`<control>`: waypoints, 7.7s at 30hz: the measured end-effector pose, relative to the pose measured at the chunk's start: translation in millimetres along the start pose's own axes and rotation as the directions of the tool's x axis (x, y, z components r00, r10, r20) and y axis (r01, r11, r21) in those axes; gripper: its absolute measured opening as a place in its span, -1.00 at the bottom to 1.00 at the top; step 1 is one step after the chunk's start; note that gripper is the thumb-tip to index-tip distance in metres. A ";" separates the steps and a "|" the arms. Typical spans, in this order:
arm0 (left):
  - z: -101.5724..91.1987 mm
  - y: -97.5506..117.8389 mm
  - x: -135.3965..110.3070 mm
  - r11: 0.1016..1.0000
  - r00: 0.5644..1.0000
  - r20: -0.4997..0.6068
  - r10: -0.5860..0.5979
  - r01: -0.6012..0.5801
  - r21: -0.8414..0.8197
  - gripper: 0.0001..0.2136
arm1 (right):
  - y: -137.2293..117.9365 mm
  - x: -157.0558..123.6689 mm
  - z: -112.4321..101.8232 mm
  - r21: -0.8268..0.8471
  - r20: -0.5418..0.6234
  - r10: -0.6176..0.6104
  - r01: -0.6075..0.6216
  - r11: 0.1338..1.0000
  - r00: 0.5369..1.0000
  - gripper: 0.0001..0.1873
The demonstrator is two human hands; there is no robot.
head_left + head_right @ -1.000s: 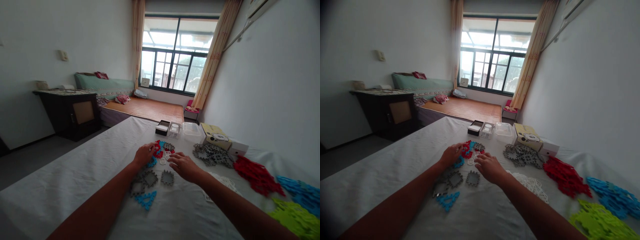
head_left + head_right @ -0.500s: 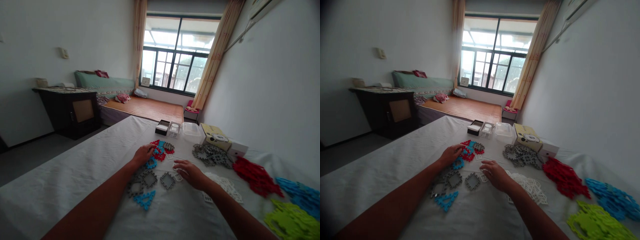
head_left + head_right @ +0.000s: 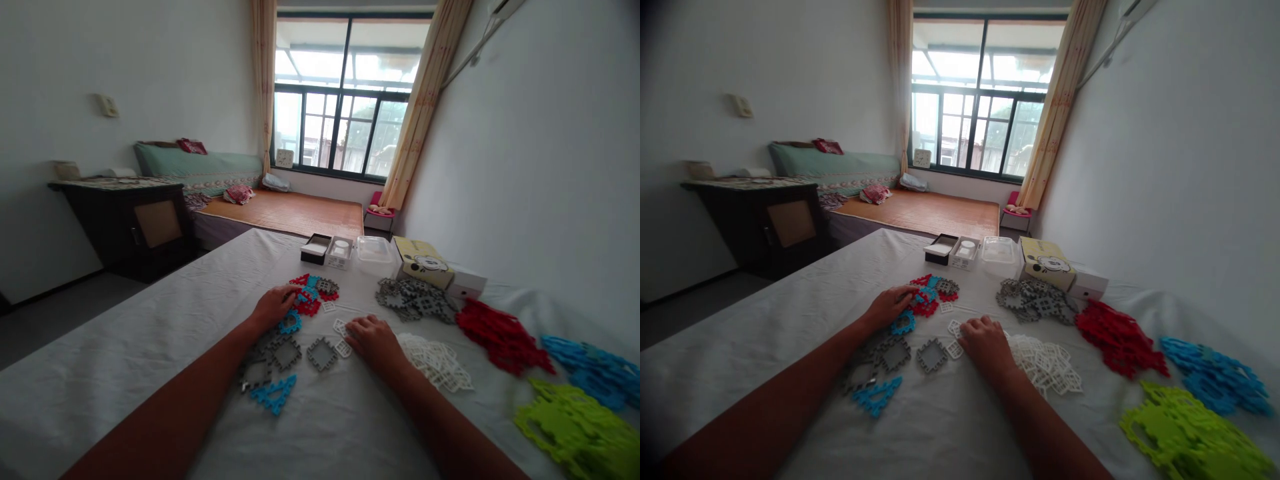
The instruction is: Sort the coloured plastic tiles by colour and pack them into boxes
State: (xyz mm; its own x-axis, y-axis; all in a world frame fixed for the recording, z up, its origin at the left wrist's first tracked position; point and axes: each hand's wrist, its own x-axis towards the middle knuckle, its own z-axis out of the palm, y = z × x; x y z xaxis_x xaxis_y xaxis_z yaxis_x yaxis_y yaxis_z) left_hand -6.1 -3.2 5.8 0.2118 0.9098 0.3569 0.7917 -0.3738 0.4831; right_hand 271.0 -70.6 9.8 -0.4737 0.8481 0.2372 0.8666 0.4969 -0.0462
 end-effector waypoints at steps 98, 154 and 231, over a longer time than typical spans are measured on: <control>0.5 -2.4 0.9 0.994 0.998 0.054 0.045 -0.050 0.102 -0.66 | -11.3 -2.2 -7.7 0.007 0.021 -0.157 0.157 0.988 0.987 -0.79; -8.1 9.4 -4.2 0.984 0.995 0.021 0.097 -0.093 -0.151 -0.74 | 33.1 -10.2 -51.3 -0.089 0.039 0.235 -0.231 0.969 0.971 -0.82; 5.0 -37.1 10.7 0.905 0.989 -0.112 -0.098 0.042 -0.423 -0.73 | 36.1 -0.5 -46.7 0.138 -0.136 0.146 -0.128 0.982 0.980 -0.72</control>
State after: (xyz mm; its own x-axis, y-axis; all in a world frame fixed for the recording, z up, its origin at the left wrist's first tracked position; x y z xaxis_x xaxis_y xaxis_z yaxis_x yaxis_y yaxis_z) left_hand -30.3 21.3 -12.3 0.0675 0.9164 0.3946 0.4833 -0.3760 0.7905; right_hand 309.9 -61.7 53.3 -0.3159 0.8789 0.3574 0.8899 0.4051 -0.2096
